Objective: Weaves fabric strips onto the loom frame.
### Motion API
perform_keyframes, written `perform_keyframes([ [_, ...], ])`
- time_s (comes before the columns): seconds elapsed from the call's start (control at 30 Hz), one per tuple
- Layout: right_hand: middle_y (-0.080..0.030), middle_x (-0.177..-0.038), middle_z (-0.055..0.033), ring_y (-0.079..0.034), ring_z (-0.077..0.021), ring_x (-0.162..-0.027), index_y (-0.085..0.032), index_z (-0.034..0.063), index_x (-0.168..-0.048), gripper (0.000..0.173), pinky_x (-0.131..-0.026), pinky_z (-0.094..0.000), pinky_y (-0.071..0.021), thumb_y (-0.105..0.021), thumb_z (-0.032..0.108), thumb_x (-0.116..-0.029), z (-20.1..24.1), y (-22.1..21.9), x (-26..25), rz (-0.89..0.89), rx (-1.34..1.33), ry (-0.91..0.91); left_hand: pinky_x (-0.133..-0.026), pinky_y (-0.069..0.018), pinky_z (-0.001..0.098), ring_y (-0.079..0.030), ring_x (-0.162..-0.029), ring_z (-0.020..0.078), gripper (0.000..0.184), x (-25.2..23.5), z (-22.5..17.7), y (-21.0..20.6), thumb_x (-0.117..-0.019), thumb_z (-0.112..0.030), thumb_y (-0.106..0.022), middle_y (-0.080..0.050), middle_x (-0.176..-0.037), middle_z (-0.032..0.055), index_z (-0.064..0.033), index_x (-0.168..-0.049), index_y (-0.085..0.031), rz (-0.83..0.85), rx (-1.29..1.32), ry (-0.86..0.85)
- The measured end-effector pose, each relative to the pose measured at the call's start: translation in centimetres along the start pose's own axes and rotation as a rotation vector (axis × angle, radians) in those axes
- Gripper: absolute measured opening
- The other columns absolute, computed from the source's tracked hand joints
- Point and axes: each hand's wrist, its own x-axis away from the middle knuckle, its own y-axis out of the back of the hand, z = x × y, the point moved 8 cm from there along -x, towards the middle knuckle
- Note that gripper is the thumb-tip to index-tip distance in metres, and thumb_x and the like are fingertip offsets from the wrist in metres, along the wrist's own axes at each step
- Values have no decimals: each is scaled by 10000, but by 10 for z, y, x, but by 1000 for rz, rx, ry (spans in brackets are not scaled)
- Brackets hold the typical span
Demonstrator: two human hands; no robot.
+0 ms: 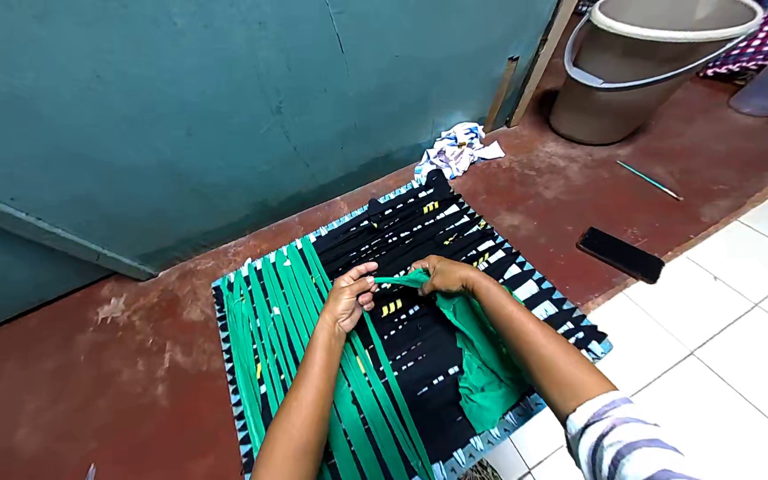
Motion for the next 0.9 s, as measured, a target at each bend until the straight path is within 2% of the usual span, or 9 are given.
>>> perform_keyframes([
  [0.1,-695,-1163,-238,-650,-342,-1118,-695,-53,-1190,251,-1029,-512,-466,-637,27,-959,-5,9,-3,-165,121,-8,-429,-386,144,-436,-458,7,262,-14,-17,15,-1022,57,-434,-589,-718,-8,34,-1243,-573,-55,-56,-24],
  [0.27,-732,-978,-201,-679,-272,-958,-751,-61,-991,246,-933,-460,-497,-605,136,-1018,-20,21,21,-302,73,84,-416,-347,143,-403,-448,0,213,-30,-23,45,-1022,57,-469,-604,-732,0,32,-1189,-599,-156,-139,7],
  [0.43,-665,-923,-95,-643,-90,-797,-628,-116,-1078,233,-782,-297,-563,-462,45,-1050,-27,85,79,-734,-414,80,-403,-322,151,-376,-436,9,197,-41,-16,68,-1013,59,-489,-577,-706,-3,28,-1168,-607,-240,-176,56],
  [0.53,-706,-845,37,-693,-81,-717,-559,81,-1069,260,-692,-278,-616,-306,135,-1090,-19,137,140,-1079,-827,303,-404,-326,153,-378,-439,13,203,-47,-15,81,-1010,65,-487,-563,-708,4,43,-1177,-600,-295,-146,74],
  [0.63,-727,-895,59,-706,-80,-755,-531,179,-1056,333,-716,-250,-613,-205,200,-1119,-7,179,203,-1297,-900,642,-408,-338,153,-388,-440,17,193,-52,-17,90,-1006,72,-490,-566,-701,9,46,-1158,-606,-314,-138,90],
  [0.73,-711,-768,129,-646,4,-621,-630,213,-915,218,-582,-186,-559,-458,210,-1049,22,161,204,-1044,-419,423,-421,-350,155,-404,-453,17,184,-57,-23,92,-1000,69,-508,-579,-716,11,43,-1152,-610,-279,-200,102],
  [0.8,-706,-832,-105,-676,-227,-743,-721,3,-993,191,-744,-427,-574,-590,140,-1006,41,110,158,-526,97,109,-430,-349,161,-405,-461,19,188,-60,-31,91,-1000,66,-510,-580,-726,7,37,-1156,-611,-255,-262,95],
  [0.83,-718,-954,-207,-694,-368,-898,-721,-17,-1115,249,-870,-571,-536,-609,188,-1029,43,81,130,-263,288,-50,-432,-344,162,-402,-463,19,183,-62,-37,90,-1001,64,-512,-578,-723,3,35,-1150,-614,-244,-291,90],
  [0.9,-703,-1114,-260,-662,-465,-1077,-682,-6,-1231,337,-958,-665,-471,-610,258,-1035,48,47,81,-101,454,-137,-437,-341,162,-400,-467,16,174,-63,-48,87,-1005,56,-517,-582,-731,-2,30,-1142,-621,-200,-363,86],
])
